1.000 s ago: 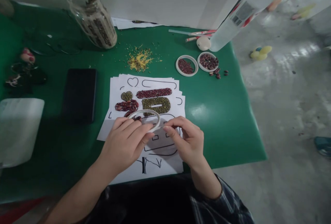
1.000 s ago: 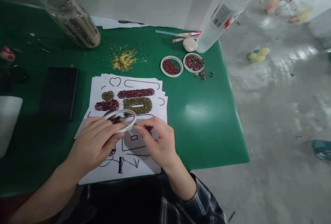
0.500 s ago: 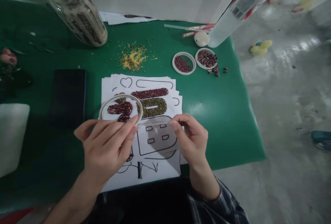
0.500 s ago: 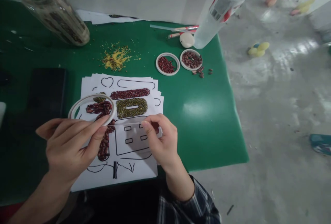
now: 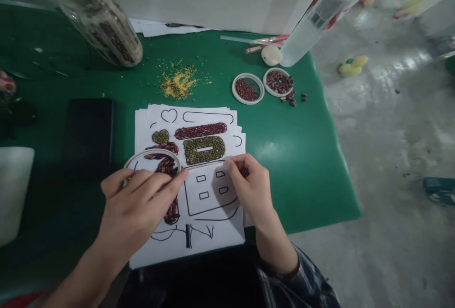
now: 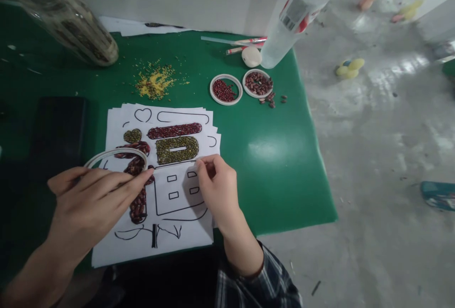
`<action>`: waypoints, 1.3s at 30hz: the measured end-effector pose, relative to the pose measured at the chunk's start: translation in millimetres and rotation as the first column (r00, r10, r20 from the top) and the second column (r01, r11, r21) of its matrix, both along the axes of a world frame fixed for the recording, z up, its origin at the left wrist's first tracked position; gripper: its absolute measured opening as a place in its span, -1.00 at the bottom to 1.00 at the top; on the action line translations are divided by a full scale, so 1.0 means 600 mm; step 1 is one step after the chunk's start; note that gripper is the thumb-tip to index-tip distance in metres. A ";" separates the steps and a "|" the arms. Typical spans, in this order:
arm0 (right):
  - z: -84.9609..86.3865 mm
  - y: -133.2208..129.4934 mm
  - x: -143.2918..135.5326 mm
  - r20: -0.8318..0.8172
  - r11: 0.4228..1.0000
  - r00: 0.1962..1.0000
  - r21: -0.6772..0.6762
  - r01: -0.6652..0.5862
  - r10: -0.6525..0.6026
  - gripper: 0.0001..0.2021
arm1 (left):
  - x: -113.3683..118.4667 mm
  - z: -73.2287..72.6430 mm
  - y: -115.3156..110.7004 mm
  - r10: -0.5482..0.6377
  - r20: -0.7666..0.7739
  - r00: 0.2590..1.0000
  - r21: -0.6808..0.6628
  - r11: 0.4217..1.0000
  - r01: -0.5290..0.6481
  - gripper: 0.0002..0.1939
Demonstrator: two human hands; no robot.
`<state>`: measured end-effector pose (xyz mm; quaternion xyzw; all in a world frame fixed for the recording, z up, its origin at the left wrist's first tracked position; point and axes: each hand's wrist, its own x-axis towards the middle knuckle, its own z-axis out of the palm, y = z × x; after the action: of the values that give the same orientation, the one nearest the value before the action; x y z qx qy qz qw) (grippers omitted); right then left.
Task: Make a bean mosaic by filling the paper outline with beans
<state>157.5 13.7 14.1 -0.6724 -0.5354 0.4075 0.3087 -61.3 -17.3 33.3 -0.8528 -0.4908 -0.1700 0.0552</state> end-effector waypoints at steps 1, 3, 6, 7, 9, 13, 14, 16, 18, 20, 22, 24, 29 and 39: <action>0.000 0.000 -0.001 0.017 1.000 1.000 0.006 -0.011 0.011 -0.88 | 0.001 0.003 0.000 -0.005 -0.034 0.999 -0.003 1.000 0.005 -0.62; -0.001 0.000 -0.002 0.043 0.999 0.999 0.013 -0.031 0.030 -0.87 | 0.002 0.006 -0.001 -0.025 -0.093 0.995 -0.011 1.000 0.024 -0.59; -0.001 0.001 -0.003 0.075 0.999 0.996 0.012 -0.049 0.048 -0.86 | 0.001 0.006 -0.002 -0.052 -0.176 0.983 -0.029 0.998 0.047 -0.55; -0.001 0.001 -0.003 0.084 0.998 0.995 0.012 -0.055 0.053 -0.86 | 0.000 0.006 -0.002 -0.054 -0.200 0.978 -0.034 0.998 0.048 -0.53; -0.001 0.001 -0.003 0.100 0.998 0.993 0.013 -0.061 0.060 -0.86 | 0.001 0.007 -0.001 -0.048 -0.249 0.967 -0.040 0.998 0.039 -0.49; -0.001 0.001 -0.004 0.132 0.997 0.989 0.014 -0.071 0.069 -0.87 | 0.011 0.016 0.003 -0.030 -0.334 0.942 -0.065 0.998 0.008 -0.44; -0.002 0.001 -0.004 0.140 0.997 0.988 0.014 -0.074 0.071 -0.87 | 0.014 0.018 0.004 -0.029 -0.345 0.938 -0.073 0.997 0.004 -0.45; -0.002 0.002 -0.005 0.154 0.997 0.985 0.015 -0.076 0.073 -0.87 | 0.019 0.022 0.004 -0.028 -0.363 0.931 -0.086 0.996 -0.004 -0.48; -0.002 0.002 -0.006 0.169 0.997 0.983 0.016 -0.074 0.070 -0.86 | 0.023 0.024 0.003 -0.023 -0.378 0.925 -0.091 0.996 -0.012 -0.50; -0.001 0.002 -0.007 0.179 0.997 0.981 0.015 -0.074 0.070 -0.86 | 0.025 0.023 0.002 -0.018 -0.392 0.920 -0.083 0.996 -0.016 -0.49; 0.001 0.002 -0.008 0.185 0.997 0.980 0.015 -0.078 0.073 -0.86 | 0.025 0.020 0.000 -0.016 -0.404 0.914 -0.077 0.997 -0.016 -0.49; 0.001 0.002 -0.009 0.190 0.997 0.979 0.020 -0.080 0.075 -0.85 | 0.024 0.016 -0.002 -0.008 -0.416 0.909 -0.074 0.997 -0.026 -0.49; 0.001 0.003 -0.010 0.201 0.996 0.976 0.014 -0.092 0.087 -0.85 | 0.021 0.008 -0.003 0.037 -0.409 0.912 -0.048 0.997 -0.062 -0.48; -0.001 0.002 -0.011 0.236 0.995 0.967 0.021 -0.101 0.093 -0.86 | 0.014 0.002 -0.008 0.032 -0.394 0.918 -0.085 0.994 -0.071 -0.45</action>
<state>150.8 14.6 13.3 -0.6838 -0.6067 0.3310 0.2338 -53.1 -21.9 34.6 -0.8580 -0.4997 0.0299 0.1150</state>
